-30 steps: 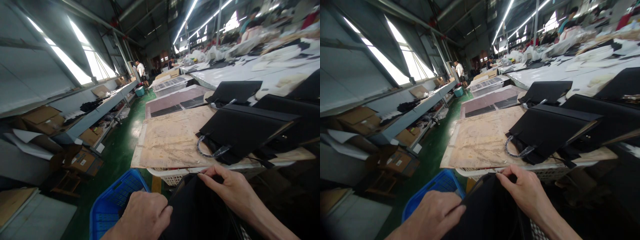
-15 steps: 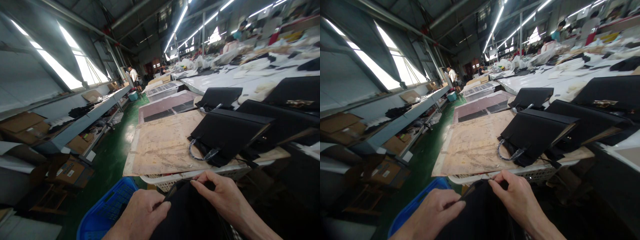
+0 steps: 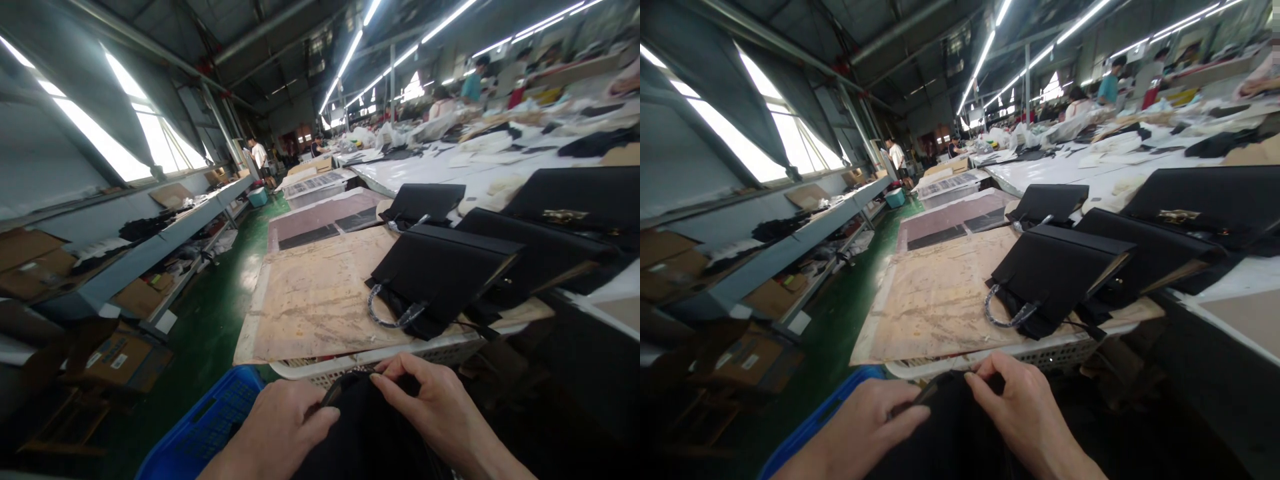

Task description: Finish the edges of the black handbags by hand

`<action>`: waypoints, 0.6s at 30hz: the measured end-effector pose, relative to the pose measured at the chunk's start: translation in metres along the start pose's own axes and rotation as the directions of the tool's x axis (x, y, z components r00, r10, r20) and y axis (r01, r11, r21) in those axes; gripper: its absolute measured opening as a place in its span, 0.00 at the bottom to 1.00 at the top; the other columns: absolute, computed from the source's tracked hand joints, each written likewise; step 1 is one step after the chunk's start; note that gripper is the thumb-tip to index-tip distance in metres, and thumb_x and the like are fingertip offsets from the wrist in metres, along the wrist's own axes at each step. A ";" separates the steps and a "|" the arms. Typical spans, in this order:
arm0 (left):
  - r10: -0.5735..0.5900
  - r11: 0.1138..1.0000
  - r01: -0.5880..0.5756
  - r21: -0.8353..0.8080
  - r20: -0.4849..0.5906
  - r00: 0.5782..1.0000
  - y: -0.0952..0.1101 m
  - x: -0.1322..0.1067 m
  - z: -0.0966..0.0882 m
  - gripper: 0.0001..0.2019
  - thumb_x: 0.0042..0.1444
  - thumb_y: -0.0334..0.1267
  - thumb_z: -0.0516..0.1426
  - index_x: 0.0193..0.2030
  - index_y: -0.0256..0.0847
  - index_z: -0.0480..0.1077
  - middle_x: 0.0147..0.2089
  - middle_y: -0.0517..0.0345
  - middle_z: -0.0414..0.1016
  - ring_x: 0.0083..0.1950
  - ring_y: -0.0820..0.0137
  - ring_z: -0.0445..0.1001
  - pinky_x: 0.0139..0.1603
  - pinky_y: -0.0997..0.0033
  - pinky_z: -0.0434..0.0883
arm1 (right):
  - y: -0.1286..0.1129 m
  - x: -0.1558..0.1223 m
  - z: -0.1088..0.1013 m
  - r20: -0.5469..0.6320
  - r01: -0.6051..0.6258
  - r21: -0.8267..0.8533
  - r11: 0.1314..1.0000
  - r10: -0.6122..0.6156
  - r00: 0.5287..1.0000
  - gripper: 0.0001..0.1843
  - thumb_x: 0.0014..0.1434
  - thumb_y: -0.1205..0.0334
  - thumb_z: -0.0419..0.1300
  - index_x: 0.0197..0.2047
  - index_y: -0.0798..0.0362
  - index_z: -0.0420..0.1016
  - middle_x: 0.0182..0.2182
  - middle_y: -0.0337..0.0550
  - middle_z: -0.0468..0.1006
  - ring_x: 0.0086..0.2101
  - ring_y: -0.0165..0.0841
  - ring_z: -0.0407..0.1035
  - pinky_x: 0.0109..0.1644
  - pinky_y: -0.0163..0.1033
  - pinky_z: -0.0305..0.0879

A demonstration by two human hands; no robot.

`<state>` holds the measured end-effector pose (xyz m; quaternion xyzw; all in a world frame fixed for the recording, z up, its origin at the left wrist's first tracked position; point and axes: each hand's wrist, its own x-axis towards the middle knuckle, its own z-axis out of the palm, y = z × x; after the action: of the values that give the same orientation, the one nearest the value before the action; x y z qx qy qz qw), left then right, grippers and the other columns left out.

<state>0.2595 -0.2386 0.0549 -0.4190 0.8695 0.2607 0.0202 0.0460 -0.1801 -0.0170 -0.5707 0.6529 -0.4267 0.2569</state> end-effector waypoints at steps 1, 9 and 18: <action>0.013 0.999 -0.013 -0.043 -0.007 1.000 0.001 0.004 0.000 0.16 0.63 0.38 0.52 0.24 0.39 0.62 0.25 0.65 0.65 0.29 0.73 0.65 0.30 0.73 0.53 | 0.000 -0.001 0.000 -0.001 0.007 0.005 1.000 -0.007 1.000 0.13 0.60 0.53 0.59 0.27 0.48 0.72 0.30 0.37 0.82 0.33 0.36 0.76 0.38 0.39 0.67; 0.064 0.978 -0.067 -0.197 -0.023 0.998 0.002 0.018 0.000 0.14 0.62 0.34 0.51 0.23 0.39 0.62 0.25 0.66 0.62 0.30 0.73 0.64 0.32 0.74 0.55 | 0.001 0.000 -0.002 0.010 -0.007 0.027 1.000 0.007 1.000 0.14 0.61 0.53 0.59 0.26 0.48 0.72 0.31 0.37 0.83 0.32 0.36 0.77 0.37 0.37 0.68; 0.089 0.993 -0.090 -0.071 -0.015 0.996 -0.002 0.017 0.005 0.14 0.63 0.33 0.49 0.24 0.39 0.62 0.26 0.64 0.68 0.30 0.73 0.67 0.31 0.74 0.57 | 0.004 0.004 0.000 -0.003 0.013 -0.011 1.000 -0.013 1.000 0.13 0.61 0.52 0.59 0.26 0.48 0.74 0.30 0.38 0.83 0.31 0.37 0.77 0.36 0.38 0.69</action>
<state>0.2487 -0.2498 0.0454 -0.3816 0.8776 0.2899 -0.0119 0.0430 -0.1838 -0.0195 -0.5758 0.6518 -0.4256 0.2500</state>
